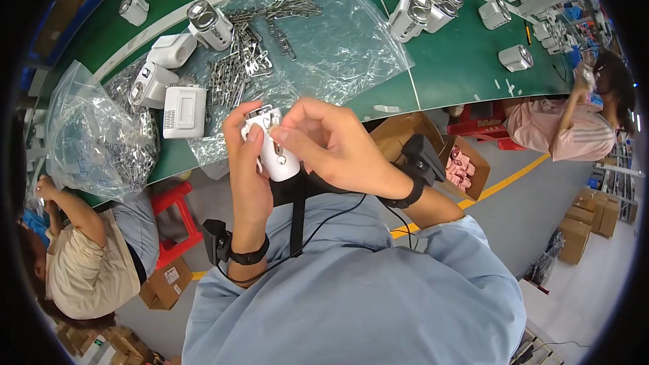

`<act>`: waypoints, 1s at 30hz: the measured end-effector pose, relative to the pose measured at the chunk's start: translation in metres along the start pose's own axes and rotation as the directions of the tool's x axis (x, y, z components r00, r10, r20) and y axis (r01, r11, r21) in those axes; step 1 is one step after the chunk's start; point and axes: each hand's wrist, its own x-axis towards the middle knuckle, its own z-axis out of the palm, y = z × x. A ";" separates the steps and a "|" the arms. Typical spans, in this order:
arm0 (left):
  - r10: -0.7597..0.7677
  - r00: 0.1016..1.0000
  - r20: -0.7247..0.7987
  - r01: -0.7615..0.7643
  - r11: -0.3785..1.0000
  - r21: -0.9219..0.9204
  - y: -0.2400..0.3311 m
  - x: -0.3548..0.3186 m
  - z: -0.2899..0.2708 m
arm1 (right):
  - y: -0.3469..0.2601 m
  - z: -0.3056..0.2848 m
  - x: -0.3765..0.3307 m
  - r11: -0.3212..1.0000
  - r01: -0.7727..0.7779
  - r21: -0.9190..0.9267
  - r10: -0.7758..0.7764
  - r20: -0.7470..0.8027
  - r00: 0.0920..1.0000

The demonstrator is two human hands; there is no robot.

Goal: The person picks up a white flashlight and a metal clip, fits the clip into a slot on the side of the flashlight body, and presses it into place. They then place the assembled flashlight onto the conveyor belt and repeat the process.

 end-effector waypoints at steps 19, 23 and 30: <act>-0.157 0.988 -0.005 0.154 0.973 -0.171 -0.010 0.012 -0.002 | 0.023 -0.036 0.004 0.419 0.351 -0.838 -0.317 0.227 0.921; 0.010 0.990 -0.140 -0.043 0.971 -0.236 -0.028 0.009 0.002 | 0.035 -0.007 -0.005 0.926 0.171 -0.336 -0.227 -0.133 0.965; 0.167 0.953 -0.252 -0.225 0.948 -0.226 -0.026 -0.004 0.014 | 0.059 0.043 -0.013 0.960 0.135 0.247 -0.073 -0.245 0.967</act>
